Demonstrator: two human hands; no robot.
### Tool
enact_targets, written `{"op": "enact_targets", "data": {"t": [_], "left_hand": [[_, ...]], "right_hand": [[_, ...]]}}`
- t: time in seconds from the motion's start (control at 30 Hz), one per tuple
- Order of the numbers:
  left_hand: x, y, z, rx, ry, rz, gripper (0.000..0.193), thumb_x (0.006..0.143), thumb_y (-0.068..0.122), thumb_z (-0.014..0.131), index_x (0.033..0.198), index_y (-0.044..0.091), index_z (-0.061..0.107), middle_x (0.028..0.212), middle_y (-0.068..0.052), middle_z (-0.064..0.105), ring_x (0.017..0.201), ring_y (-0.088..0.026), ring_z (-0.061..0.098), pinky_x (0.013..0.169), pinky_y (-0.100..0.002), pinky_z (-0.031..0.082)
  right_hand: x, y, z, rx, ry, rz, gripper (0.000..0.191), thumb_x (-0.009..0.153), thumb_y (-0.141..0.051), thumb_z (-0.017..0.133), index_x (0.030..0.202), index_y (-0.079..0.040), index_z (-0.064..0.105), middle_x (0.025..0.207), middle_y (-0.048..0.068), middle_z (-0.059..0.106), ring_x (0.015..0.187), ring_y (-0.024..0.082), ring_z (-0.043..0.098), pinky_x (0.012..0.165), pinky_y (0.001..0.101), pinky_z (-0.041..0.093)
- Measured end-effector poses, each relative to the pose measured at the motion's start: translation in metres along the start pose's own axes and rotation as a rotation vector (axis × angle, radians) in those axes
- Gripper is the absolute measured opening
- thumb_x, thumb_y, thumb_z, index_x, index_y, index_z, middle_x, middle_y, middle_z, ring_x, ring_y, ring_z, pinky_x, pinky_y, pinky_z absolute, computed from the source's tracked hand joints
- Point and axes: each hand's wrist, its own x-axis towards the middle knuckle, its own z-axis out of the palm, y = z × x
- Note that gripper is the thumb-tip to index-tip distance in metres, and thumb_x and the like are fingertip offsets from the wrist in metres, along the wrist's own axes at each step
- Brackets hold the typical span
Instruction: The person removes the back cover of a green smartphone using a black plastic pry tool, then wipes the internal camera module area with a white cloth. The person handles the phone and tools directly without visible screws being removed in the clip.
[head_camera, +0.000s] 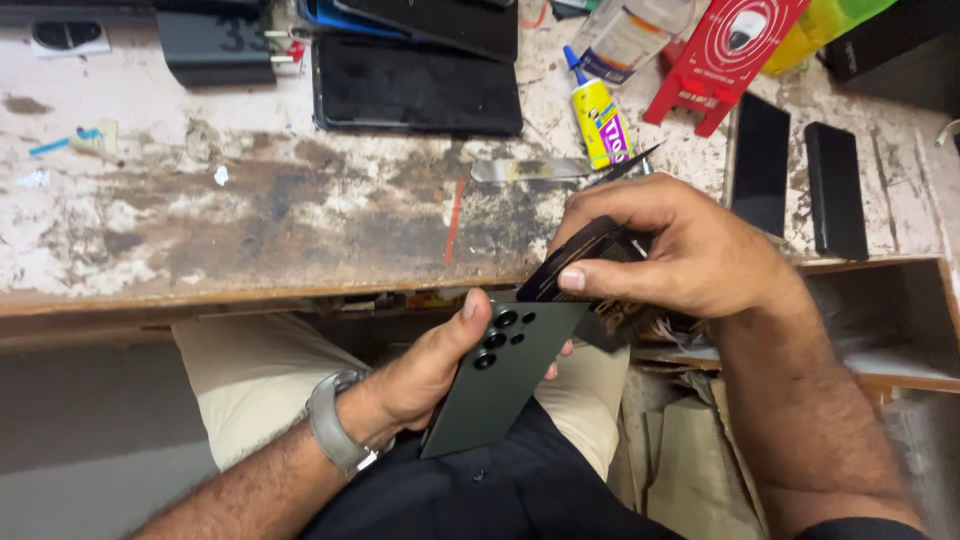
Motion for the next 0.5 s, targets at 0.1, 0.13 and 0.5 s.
{"op": "enact_targets", "data": {"t": [0.1, 0.13, 0.5], "left_hand": [[0.001, 0.015, 0.01, -0.017, 0.05, 0.018, 0.088, 0.096, 0.072, 0.039, 0.145, 0.0, 0.054, 0.131, -0.012, 0.065, 0.117, -0.018, 0.065, 0.101, -0.034, 0.054], [0.001, 0.022, 0.015, -0.032, 0.075, 0.015, 0.091, 0.092, 0.073, 0.04, 0.146, 0.001, 0.052, 0.131, -0.011, 0.065, 0.116, -0.018, 0.065, 0.1, -0.035, 0.054], [0.058, 0.165, 0.024, 0.291, 0.099, 0.642, 0.091, 0.104, 0.077, 0.031, 0.133, -0.005, 0.061, 0.111, -0.013, 0.07, 0.099, -0.02, 0.069, 0.089, -0.036, 0.059]], "right_hand": [[0.003, 0.003, -0.01, 0.19, 0.27, 0.005, 0.03, 0.089, -0.009, 0.078, 0.115, -0.001, 0.067, 0.102, 0.006, 0.074, 0.094, 0.016, 0.072, 0.084, 0.0305, 0.061], [0.009, 0.005, -0.017, 0.187, 0.329, -0.022, 0.035, 0.09, -0.011, 0.079, 0.121, -0.003, 0.063, 0.106, 0.006, 0.073, 0.096, 0.016, 0.071, 0.085, 0.0309, 0.061], [0.074, 0.028, -0.024, -0.941, 0.758, 0.09, 0.062, 0.084, -0.034, 0.085, 0.131, -0.002, 0.06, 0.108, 0.018, 0.069, 0.095, 0.028, 0.068, 0.08, 0.0396, 0.055]]}}
